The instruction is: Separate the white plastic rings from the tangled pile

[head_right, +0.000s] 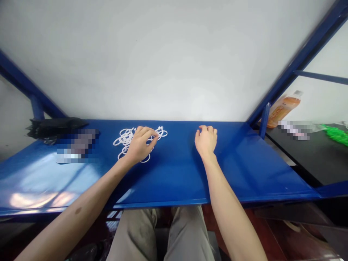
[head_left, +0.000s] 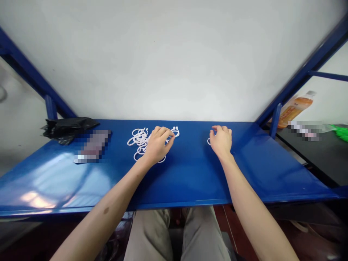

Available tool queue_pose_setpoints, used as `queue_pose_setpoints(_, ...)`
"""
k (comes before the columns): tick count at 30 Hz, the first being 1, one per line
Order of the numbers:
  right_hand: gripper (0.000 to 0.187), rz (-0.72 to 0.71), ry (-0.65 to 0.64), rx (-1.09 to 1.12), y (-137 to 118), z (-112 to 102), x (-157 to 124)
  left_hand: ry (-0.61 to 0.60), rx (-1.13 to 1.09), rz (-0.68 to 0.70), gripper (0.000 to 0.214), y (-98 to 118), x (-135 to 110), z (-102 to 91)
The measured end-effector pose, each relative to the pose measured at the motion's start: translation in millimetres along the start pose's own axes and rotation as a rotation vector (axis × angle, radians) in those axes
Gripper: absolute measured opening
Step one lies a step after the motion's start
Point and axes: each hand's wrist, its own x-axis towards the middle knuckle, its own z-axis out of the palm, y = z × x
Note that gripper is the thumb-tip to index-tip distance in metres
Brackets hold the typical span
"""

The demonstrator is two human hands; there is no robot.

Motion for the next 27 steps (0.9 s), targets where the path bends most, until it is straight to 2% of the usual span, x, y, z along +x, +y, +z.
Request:
queue_pose_setpoints(3,0.024,-0.218,-0.063,0.328,-29.3,3.1,-18.2,0.029,0.019,0.049,0.011,3.7,0.0,1.4)
queue_pose_setpoints(5,0.024,-0.315,-0.236,0.578,-48.2,6.9,-33.3,0.008,0.028,0.105,0.012,6.3,-0.9,4.0)
queue_pose_setpoints(7,0.026,-0.293,-0.361,0.743,-61.1,10.9,-45.9,-0.007,0.028,0.147,0.013,8.0,-2.1,6.8)
queue_pose_setpoints(10,0.026,-0.197,-0.412,0.865,-66.9,14.8,-54.2,0.002,0.021,0.165,0.013,8.2,-3.8,10.0)
queue_pose_setpoints(15,0.022,-0.134,-0.405,0.917,-64.1,15.0,-51.2,0.006,0.016,0.165,0.010,9.9,-4.6,9.3)
queue_pose_setpoints(20,0.018,-0.178,-0.311,0.842,-63.9,11.7,-49.4,0.092,0.004,-0.019,0.017,11.9,-3.0,7.6)
queue_pose_setpoints(27,0.015,-0.313,-0.309,0.770,-60.2,17.2,-52.5,-0.066,-0.112,-0.142,0.020,9.0,-10.0,19.3)
